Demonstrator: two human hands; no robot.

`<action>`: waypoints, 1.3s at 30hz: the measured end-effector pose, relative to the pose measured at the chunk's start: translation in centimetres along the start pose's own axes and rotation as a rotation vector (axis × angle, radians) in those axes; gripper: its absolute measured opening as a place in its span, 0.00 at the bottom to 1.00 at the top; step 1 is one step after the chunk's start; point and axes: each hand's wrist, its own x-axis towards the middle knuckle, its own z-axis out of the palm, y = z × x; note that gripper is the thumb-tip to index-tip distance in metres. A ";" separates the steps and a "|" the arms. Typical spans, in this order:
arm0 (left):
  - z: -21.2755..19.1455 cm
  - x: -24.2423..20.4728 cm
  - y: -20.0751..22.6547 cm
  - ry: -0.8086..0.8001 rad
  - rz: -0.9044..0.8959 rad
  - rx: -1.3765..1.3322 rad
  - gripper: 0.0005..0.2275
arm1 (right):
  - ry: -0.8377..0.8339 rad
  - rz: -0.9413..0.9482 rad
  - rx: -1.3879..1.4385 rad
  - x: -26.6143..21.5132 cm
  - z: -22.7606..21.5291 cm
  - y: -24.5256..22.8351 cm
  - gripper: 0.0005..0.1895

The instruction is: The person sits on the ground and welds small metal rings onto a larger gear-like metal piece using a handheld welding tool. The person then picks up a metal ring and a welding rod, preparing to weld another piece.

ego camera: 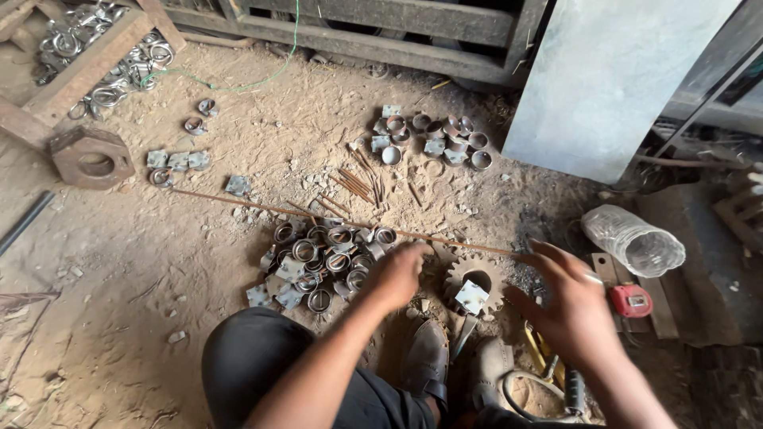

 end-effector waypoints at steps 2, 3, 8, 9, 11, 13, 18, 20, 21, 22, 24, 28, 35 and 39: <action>-2.7 1.6 0.1 -0.096 -0.099 0.101 0.08 | 0.051 -0.040 0.005 -2.5 -2.7 0.3 0.27; -4.3 2.8 0.2 -0.142 -0.149 0.149 0.07 | 0.040 0.033 0.005 -3.2 -3.1 0.5 0.26; -11.3 8.3 -2.2 0.031 -0.184 0.365 0.05 | -0.035 0.443 0.042 -3.8 -2.2 3.1 0.26; -12.2 9.4 -3.3 0.072 -0.182 0.390 0.03 | -0.026 0.359 0.043 -3.8 -1.7 3.6 0.25; -13.0 11.5 -5.7 0.088 -0.305 0.342 0.05 | -0.003 0.187 0.041 -3.6 -0.7 4.5 0.24; -13.1 13.3 -8.6 0.108 -0.413 0.322 0.08 | -0.047 0.170 0.061 -3.3 0.3 5.3 0.25; -11.3 17.1 -16.6 0.136 -0.507 0.467 0.17 | -0.174 0.286 0.085 -3.1 2.0 7.0 0.28; -10.2 18.2 -19.2 0.148 -0.449 0.424 0.08 | -0.224 0.360 0.067 -3.1 2.5 8.0 0.27; -9.8 18.8 -20.2 0.155 -0.420 0.403 0.08 | -0.253 0.376 0.030 -3.0 3.0 8.7 0.28; -9.4 19.6 -20.9 0.096 -0.426 0.536 0.08 | -0.279 0.394 -0.008 -3.2 3.4 9.6 0.29; -8.9 21.1 -21.8 -0.030 -0.433 0.802 0.07 | -0.303 0.383 -0.051 -3.9 5.1 11.8 0.30; -8.5 22.7 -22.9 -0.172 -0.469 0.836 0.06 | -0.286 0.271 -0.008 -7.0 9.5 19.2 0.29; -7.2 24.3 -26.8 -0.282 -0.307 1.075 0.05 | -0.431 -0.069 0.147 -10.3 15.3 32.1 0.29; -6.3 25.1 -28.7 -0.309 -0.128 1.157 0.05 | -0.298 -0.034 0.179 -11.6 14.8 31.0 0.27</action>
